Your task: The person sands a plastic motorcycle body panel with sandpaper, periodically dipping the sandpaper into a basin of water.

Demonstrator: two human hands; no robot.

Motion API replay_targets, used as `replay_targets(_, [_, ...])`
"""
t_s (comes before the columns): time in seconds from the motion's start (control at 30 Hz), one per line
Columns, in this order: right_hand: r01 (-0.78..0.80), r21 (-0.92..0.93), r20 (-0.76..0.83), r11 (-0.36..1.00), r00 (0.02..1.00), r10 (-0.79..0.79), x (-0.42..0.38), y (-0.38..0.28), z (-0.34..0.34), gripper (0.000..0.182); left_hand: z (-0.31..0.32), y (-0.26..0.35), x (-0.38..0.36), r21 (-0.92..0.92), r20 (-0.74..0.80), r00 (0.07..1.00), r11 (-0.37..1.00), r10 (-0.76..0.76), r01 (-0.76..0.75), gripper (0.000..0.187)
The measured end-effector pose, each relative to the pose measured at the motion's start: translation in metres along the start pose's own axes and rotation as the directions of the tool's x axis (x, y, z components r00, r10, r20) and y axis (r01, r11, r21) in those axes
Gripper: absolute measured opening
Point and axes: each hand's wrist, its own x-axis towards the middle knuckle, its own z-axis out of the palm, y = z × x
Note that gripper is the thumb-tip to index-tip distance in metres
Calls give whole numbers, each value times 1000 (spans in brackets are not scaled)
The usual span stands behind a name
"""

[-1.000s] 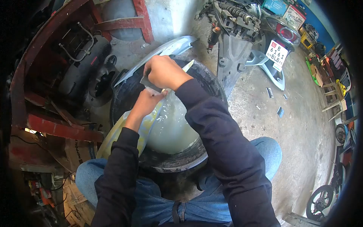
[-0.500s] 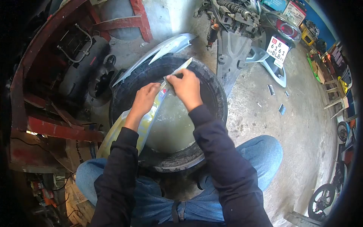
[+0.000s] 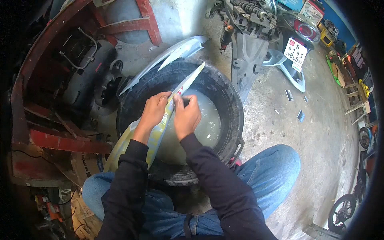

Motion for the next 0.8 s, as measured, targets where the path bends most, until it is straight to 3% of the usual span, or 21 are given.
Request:
replay_targets(0.1, [-21, 17, -43, 1000, 999, 21, -13, -3, 1, 32, -4, 7, 0, 69, 26, 999, 997, -33, 31, 41])
replay_targets(0.17, [81, -19, -13, 997, 997, -82, -34, 8, 0, 30, -3, 3, -1, 78, 46, 998, 997, -32, 28, 40])
replay_targets(0.23, [33, -18, 28, 999, 999, -32, -10, 6, 3, 30, 0, 5, -1, 68, 18, 1000, 998, -9, 7, 39])
replay_targets(0.3, [28, 61, -68, 998, 997, -23, 15, 3, 8, 31, 1, 4, -7, 59, -1, 1000, 998, 7, -7, 37])
replay_targets(0.37, [-11, 26, -59, 1000, 998, 12, 2, -1, 3, 30, -4, 8, -3, 39, 31, 999, 999, -5, 4, 37])
replay_targets(0.43, [98, -118, -15, 988, 995, -100, -26, 7, -5, 31, -1, 8, 0, 52, 11, 1000, 999, 16, -16, 36])
replay_targets(0.6, [-5, 11, -79, 1000, 997, 5, 15, 0, 3, 31, 0, 5, -7, 61, 23, 999, 998, -24, 23, 35])
replay_targets(0.7, [76, -80, -1, 994, 997, -76, -24, 8, -1, 29, -2, 6, 1, 66, -1, 999, 997, 37, -36, 35])
replay_targets(0.8, [88, -36, -61, 995, 994, -90, -1, 10, 3, 30, 2, 5, -1, 98, 2, 1000, 995, 0, -1, 35])
